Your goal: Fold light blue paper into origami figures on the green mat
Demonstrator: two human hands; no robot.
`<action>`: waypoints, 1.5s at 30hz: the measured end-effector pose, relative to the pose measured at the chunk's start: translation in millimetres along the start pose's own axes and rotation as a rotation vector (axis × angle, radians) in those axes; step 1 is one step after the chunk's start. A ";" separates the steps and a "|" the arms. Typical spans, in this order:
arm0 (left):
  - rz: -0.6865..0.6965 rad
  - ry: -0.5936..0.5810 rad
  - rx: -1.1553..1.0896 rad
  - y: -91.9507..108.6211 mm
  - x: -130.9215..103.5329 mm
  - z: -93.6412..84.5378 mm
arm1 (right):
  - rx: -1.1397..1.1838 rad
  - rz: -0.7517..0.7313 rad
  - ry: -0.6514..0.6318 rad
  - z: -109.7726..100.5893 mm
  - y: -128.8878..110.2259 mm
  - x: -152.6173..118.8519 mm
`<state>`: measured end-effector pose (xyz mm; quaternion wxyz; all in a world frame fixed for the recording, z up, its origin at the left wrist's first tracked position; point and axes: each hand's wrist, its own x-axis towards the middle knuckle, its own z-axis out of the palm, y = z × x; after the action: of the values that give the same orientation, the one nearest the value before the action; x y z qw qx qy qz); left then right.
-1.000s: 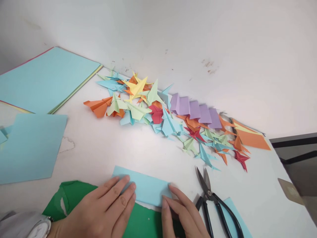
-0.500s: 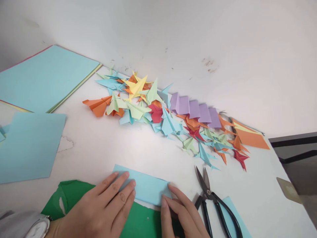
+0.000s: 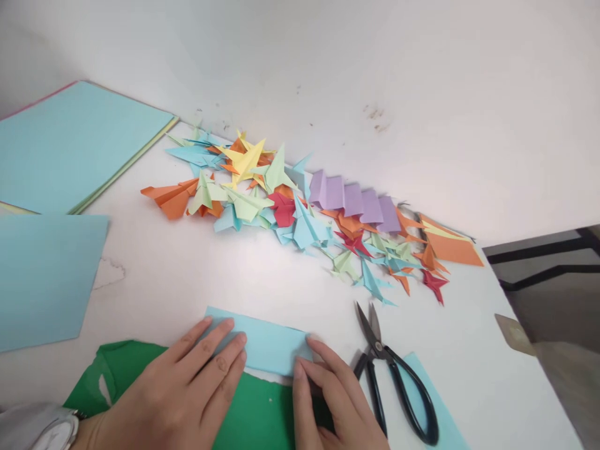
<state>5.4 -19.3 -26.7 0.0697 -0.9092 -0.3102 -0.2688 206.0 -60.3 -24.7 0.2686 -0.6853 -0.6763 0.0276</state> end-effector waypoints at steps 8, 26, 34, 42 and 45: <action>0.009 -0.039 -0.046 -0.3 0.3 -1.6 | 0.056 0.027 0.034 1.2 -12.8 3.8; 0.016 -0.059 -0.054 -1.1 -0.8 -0.2 | 0.040 0.035 0.055 2.4 -16.1 5.4; 0.024 -0.039 -0.023 0.1 0.6 0.7 | -0.124 -0.089 0.000 5.9 -14.4 3.8; 0.025 -0.043 0.009 -0.2 0.6 0.6 | -0.340 -0.285 -0.055 4.2 -9.1 4.8; 0.013 -0.042 0.010 -0.2 2.1 -0.4 | -0.387 -0.348 -0.067 2.7 -7.5 5.2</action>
<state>6.5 -18.2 -25.3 0.0696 -0.9162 -0.3070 -0.2478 198.5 -55.0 -22.3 0.1106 -0.5960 -0.7852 -0.1262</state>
